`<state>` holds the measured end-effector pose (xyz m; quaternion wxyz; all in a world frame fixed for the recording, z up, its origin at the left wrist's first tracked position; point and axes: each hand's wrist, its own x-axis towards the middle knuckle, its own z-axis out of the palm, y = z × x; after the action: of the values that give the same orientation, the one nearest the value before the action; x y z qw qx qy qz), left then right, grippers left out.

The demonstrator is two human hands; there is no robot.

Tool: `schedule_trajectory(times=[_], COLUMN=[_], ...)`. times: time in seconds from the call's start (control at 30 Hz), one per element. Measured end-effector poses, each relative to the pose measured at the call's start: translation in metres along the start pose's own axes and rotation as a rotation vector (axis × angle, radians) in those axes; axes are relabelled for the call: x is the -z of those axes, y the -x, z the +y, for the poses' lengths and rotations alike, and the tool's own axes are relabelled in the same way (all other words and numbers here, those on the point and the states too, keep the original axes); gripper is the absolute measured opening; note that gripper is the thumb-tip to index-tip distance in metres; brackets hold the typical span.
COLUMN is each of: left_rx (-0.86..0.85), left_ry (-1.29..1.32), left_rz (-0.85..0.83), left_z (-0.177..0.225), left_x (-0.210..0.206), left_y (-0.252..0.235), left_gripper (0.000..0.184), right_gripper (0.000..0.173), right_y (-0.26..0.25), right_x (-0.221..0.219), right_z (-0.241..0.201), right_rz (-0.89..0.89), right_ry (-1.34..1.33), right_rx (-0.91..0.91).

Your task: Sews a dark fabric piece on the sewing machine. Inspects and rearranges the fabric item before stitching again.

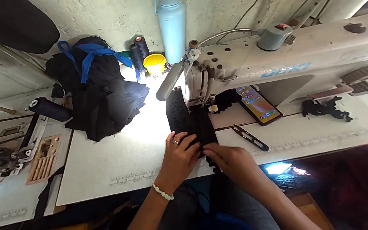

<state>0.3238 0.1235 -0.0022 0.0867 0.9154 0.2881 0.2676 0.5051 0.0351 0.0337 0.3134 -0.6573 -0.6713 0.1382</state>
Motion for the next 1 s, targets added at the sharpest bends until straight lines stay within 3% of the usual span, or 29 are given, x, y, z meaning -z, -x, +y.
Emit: schedule_trajectory(times=[0.07, 0.13, 0.3, 0.4, 0.47, 0.57, 0.63, 0.77, 0.9, 1.0], left_rx=[0.009, 0.006, -0.006, 0.015, 0.025, 0.019, 0.016, 0.059, 0.172, 0.252], left_ry=[0.015, 0.002, -0.02, -0.014, -0.006, -0.015, -0.017, 0.15, 0.248, 0.337], left_rz=[-0.019, -0.013, -0.027, -0.02, -0.023, -0.028, -0.028, 0.058, 0.193, 0.111], left_z=[0.001, -0.001, -0.001, 0.0, 0.001, 0.002, 0.001, -0.002, -0.015, -0.035], left_x=[-0.002, 0.0, -0.001, -0.002, -0.001, -0.002, -0.002, 0.003, 0.016, 0.014], left_y=[0.008, 0.012, 0.018, 0.019, 0.019, 0.02, 0.02, 0.013, -0.024, -0.059], left_gripper=[0.024, 0.026, 0.03, 0.03, 0.029, 0.029, 0.029, 0.022, 0.021, 0.017], right_gripper=[0.028, 0.025, 0.031, 0.034, 0.039, 0.041, 0.033, 0.022, 0.029, 0.021], right_y=[-0.01, -0.027, -0.078, -0.085, -0.076, -0.061, -0.05, -0.037, -0.05, -0.063], right_x=[0.0, -0.002, -0.023, -0.014, 0.004, 0.043, 0.054, 0.02, -0.029, -0.036], right_z=[0.001, 0.006, 0.037, 0.05, 0.057, 0.055, 0.05, 0.02, 0.0, -0.001], right_rz=[0.185, 0.222, 0.006, -0.08, -0.096, -0.272, -0.202, 0.141, 0.168, 0.087], right_ry=[0.089, 0.103, 0.197, 0.303, 0.371, 0.484, 0.496, 0.235, 0.124, 0.108], right_rx=[0.028, 0.089, 0.228, 0.27, 0.221, -0.097, -0.145, 0.066, 0.052, -0.084])
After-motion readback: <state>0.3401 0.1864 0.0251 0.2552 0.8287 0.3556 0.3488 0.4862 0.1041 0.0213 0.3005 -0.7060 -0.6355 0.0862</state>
